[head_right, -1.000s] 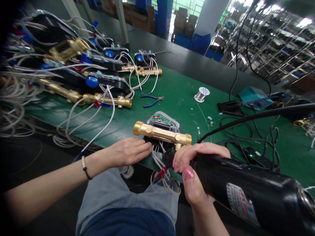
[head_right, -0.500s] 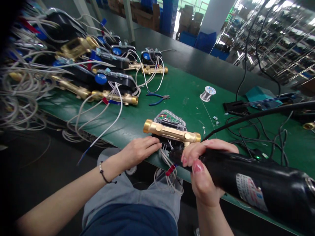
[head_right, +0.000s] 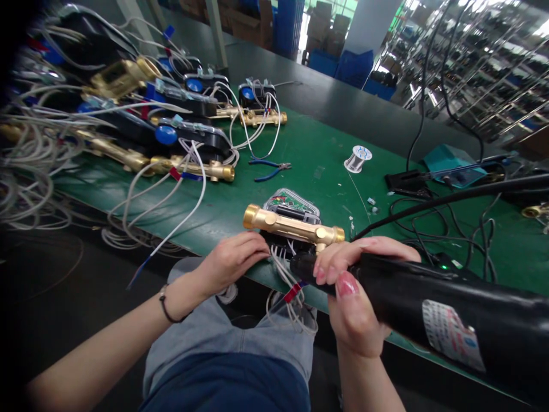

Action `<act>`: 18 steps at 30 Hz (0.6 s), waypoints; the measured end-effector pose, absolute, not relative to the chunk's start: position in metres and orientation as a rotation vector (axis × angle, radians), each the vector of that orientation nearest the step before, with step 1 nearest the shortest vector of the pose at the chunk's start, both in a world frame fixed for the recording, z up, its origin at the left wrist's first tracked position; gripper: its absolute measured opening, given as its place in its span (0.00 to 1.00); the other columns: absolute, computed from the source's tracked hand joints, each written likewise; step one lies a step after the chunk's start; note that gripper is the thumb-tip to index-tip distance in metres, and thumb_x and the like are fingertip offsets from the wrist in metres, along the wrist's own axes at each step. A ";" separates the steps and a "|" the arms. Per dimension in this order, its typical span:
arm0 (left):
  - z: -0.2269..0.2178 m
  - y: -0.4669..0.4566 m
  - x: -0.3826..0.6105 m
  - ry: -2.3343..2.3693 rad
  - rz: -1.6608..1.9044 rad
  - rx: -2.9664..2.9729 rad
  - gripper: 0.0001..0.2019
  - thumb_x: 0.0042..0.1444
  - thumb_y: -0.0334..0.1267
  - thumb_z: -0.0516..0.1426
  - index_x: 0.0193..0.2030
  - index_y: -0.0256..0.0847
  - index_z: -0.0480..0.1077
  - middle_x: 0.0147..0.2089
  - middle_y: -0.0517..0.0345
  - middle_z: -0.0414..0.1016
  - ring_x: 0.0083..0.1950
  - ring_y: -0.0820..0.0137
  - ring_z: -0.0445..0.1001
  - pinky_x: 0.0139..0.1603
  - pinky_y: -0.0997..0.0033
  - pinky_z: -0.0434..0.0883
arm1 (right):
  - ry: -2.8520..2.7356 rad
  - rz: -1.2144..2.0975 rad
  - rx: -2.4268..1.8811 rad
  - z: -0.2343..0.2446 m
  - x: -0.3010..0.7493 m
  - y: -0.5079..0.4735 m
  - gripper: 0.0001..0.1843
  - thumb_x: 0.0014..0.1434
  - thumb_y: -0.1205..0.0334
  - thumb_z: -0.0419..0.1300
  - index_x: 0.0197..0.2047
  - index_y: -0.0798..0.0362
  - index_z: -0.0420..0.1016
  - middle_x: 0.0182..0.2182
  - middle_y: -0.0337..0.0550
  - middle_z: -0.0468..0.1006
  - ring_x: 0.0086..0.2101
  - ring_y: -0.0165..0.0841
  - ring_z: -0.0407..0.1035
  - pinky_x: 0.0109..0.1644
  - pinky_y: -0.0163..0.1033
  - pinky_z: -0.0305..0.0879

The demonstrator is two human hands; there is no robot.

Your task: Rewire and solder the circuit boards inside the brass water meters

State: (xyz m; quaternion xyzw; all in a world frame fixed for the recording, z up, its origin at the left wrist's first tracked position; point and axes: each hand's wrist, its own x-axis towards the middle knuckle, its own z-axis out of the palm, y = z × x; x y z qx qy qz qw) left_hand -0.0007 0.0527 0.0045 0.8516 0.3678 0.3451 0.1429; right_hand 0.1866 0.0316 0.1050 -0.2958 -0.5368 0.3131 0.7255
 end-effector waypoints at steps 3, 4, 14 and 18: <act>-0.001 0.039 0.004 1.229 1.194 2.064 0.03 0.60 0.32 0.55 0.36 0.36 0.69 0.35 0.57 0.71 0.36 0.75 0.70 0.37 0.76 0.70 | -1.136 0.689 -0.631 0.110 0.185 0.033 0.16 0.46 0.69 0.55 0.40 0.52 0.63 0.19 0.30 0.66 0.16 0.26 0.58 0.21 0.36 0.57; -0.003 0.036 0.006 1.259 1.219 1.998 0.03 0.60 0.32 0.55 0.36 0.36 0.69 0.35 0.58 0.71 0.34 0.76 0.70 0.35 0.76 0.69 | -1.120 0.693 -0.621 0.112 0.184 0.034 0.15 0.46 0.69 0.55 0.40 0.52 0.63 0.19 0.30 0.66 0.16 0.26 0.58 0.20 0.35 0.57; -0.006 0.035 0.014 1.230 1.334 2.155 0.01 0.58 0.31 0.57 0.37 0.37 0.70 0.35 0.55 0.73 0.38 0.71 0.72 0.38 0.72 0.71 | -1.107 0.726 -0.648 0.115 0.168 0.038 0.15 0.45 0.67 0.53 0.39 0.51 0.62 0.18 0.29 0.63 0.15 0.24 0.55 0.20 0.34 0.57; -0.006 0.033 0.013 1.245 1.328 2.154 0.01 0.58 0.31 0.56 0.37 0.37 0.69 0.36 0.55 0.73 0.38 0.71 0.72 0.38 0.72 0.71 | -1.118 0.701 -0.645 0.115 0.167 0.038 0.14 0.46 0.67 0.52 0.39 0.51 0.62 0.18 0.29 0.63 0.15 0.24 0.55 0.20 0.34 0.56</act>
